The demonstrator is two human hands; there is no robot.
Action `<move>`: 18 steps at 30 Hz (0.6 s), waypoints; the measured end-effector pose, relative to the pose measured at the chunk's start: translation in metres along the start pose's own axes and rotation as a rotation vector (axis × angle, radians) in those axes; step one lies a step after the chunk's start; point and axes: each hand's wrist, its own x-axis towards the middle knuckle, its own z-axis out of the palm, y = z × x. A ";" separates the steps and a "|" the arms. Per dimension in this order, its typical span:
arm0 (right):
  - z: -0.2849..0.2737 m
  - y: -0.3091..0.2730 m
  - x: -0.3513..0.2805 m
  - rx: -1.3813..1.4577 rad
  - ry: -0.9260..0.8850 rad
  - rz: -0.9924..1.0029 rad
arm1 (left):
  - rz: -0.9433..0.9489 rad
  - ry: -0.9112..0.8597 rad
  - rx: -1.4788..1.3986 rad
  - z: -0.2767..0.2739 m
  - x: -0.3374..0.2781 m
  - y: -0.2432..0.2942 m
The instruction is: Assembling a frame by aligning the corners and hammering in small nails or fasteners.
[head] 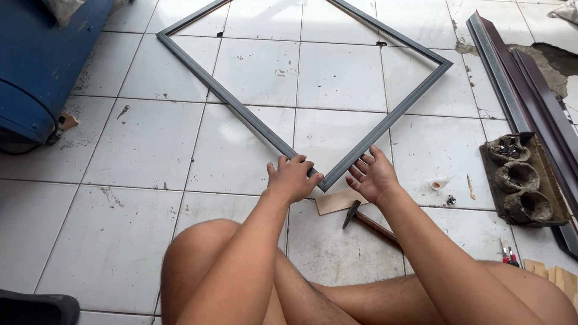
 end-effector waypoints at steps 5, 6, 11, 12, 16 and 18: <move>-0.035 -0.017 -0.017 0.012 -0.040 0.008 | 0.095 -0.153 0.040 0.016 -0.001 0.008; -0.038 -0.019 -0.025 -0.006 -0.039 -0.007 | 0.100 -0.181 0.056 0.020 -0.001 0.008; -0.069 0.000 -0.048 -0.726 0.149 -0.187 | 0.139 -0.120 0.276 0.045 0.018 -0.014; -0.081 0.008 -0.047 -1.068 0.196 -0.301 | 0.140 -0.095 0.324 0.042 0.015 -0.013; -0.095 0.042 -0.047 -1.401 0.330 -0.497 | 0.170 -0.113 0.377 0.049 0.006 0.001; -0.084 0.041 -0.044 -1.404 0.296 -0.484 | 0.167 -0.166 0.368 0.044 0.001 0.013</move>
